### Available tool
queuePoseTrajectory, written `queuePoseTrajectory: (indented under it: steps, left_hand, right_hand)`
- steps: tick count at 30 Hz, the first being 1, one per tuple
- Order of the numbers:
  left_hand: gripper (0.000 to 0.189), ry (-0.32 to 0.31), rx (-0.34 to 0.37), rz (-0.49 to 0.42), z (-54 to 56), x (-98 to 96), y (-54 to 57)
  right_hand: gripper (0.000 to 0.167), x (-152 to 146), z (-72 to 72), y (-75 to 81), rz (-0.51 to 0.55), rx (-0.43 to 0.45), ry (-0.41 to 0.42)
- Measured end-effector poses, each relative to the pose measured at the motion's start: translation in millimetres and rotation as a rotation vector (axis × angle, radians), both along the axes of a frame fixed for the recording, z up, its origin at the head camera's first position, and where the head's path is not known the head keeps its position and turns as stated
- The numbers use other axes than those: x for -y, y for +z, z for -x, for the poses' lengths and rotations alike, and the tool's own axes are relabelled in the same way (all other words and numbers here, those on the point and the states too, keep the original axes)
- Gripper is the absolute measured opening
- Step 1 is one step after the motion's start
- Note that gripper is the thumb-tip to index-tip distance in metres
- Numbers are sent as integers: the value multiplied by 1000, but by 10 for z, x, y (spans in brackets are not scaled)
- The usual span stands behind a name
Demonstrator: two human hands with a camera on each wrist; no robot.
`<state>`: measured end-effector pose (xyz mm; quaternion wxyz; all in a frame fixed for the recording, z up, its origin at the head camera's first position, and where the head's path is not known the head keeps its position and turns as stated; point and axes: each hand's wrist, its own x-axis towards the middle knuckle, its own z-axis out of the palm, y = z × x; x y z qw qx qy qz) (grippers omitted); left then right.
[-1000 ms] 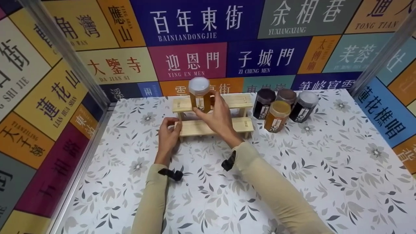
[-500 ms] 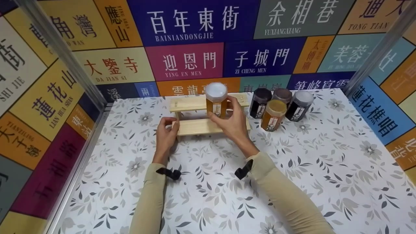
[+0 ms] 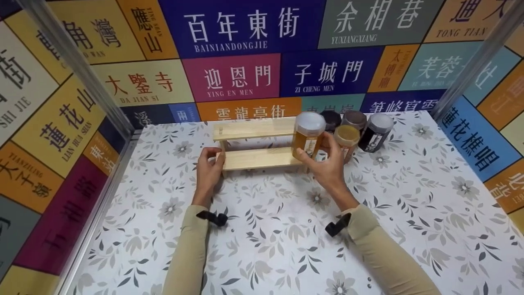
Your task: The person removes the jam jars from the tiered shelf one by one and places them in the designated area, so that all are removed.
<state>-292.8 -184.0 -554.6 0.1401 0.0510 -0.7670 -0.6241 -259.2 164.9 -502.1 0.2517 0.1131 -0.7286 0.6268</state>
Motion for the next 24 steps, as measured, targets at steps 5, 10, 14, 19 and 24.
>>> queuePoseTrajectory:
  steps: [5, 10, 14, 19, 24]
  left_hand:
    - [26, -14, -14, 1, 4, 8, -2]
    - [26, -9, -18, -6, -4, 9, -16]
    - [26, -14, -26, -8, -9, 2, -18]
    - [25, -15, -43, -8, -3, 7, -18]
    - [24, -21, -53, -10, 1, 19, -20]
  right_hand:
    - [67, -252, -45, 82, 41, 7, -29]
    - [66, -530, -73, 135, 9, 27, -115]
    - [64, -768, -89, 160, 51, 2, -150]
    - [61, -956, -194, 281, 95, -27, -166]
    - [61, -1130, -240, 335, 71, -5, -224]
